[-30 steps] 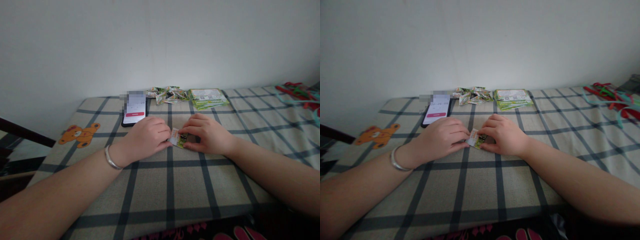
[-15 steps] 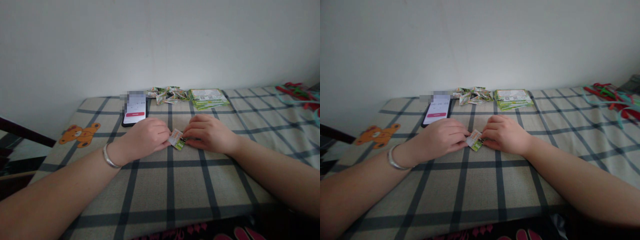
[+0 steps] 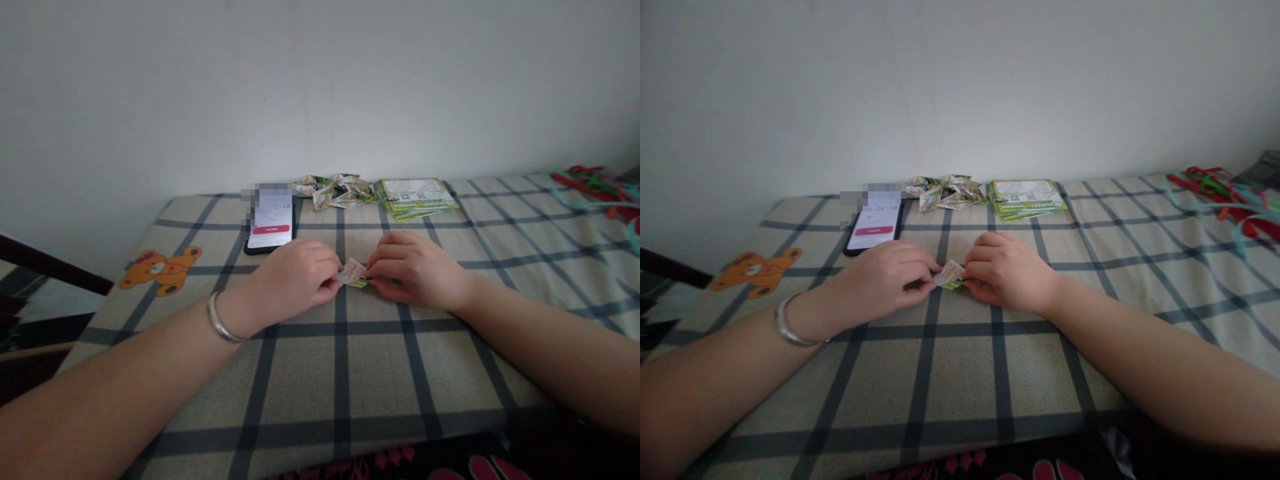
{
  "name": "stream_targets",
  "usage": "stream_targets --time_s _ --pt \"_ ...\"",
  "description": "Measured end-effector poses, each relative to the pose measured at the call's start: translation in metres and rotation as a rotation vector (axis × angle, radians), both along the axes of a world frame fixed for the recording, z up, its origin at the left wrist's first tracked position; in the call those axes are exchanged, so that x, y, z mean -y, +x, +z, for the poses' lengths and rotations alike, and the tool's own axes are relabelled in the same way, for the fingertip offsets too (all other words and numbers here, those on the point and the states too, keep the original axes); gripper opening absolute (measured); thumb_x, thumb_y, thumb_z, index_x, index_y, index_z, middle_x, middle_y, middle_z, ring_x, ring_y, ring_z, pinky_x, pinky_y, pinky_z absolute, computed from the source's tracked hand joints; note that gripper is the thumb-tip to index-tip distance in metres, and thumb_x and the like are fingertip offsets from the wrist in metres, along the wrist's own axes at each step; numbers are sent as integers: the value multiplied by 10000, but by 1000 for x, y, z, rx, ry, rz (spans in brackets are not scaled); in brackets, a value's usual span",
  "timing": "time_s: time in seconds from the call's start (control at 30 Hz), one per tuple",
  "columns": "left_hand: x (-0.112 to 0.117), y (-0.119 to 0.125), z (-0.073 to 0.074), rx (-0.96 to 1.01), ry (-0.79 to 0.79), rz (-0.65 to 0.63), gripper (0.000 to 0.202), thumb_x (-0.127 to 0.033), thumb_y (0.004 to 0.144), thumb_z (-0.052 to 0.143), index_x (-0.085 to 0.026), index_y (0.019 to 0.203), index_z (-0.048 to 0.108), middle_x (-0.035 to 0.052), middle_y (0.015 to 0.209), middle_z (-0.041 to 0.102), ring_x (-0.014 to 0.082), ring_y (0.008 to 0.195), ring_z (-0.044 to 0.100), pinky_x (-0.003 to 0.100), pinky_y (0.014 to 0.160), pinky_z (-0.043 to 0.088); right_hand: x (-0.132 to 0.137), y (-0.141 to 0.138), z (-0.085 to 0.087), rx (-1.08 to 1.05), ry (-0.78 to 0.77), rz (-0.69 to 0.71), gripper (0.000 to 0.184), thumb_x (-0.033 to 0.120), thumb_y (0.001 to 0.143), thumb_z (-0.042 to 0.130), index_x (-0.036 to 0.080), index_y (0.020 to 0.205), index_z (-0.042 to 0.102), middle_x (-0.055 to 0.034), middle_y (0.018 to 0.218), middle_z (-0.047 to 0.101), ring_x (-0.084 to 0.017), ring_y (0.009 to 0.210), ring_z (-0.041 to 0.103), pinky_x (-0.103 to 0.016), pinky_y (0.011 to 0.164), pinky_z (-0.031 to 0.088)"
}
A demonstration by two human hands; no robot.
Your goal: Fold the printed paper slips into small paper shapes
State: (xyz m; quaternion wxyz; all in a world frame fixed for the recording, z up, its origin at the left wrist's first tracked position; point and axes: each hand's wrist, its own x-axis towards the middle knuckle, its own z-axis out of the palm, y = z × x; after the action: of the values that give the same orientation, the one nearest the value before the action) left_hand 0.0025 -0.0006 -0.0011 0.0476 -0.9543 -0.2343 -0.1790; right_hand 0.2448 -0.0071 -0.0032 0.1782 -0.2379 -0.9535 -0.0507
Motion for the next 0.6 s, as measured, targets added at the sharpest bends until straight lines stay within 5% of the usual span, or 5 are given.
stream_targets --time_s 0.6 --pt "7 5 -2 169 -134 187 148 -167 787 617 -158 640 631 50 852 675 185 814 626 350 751 518 6 -12 2 -187 -177 -267 70 164 773 613 169 835 645 -29 737 650 -162 706 563 -273 650 408"
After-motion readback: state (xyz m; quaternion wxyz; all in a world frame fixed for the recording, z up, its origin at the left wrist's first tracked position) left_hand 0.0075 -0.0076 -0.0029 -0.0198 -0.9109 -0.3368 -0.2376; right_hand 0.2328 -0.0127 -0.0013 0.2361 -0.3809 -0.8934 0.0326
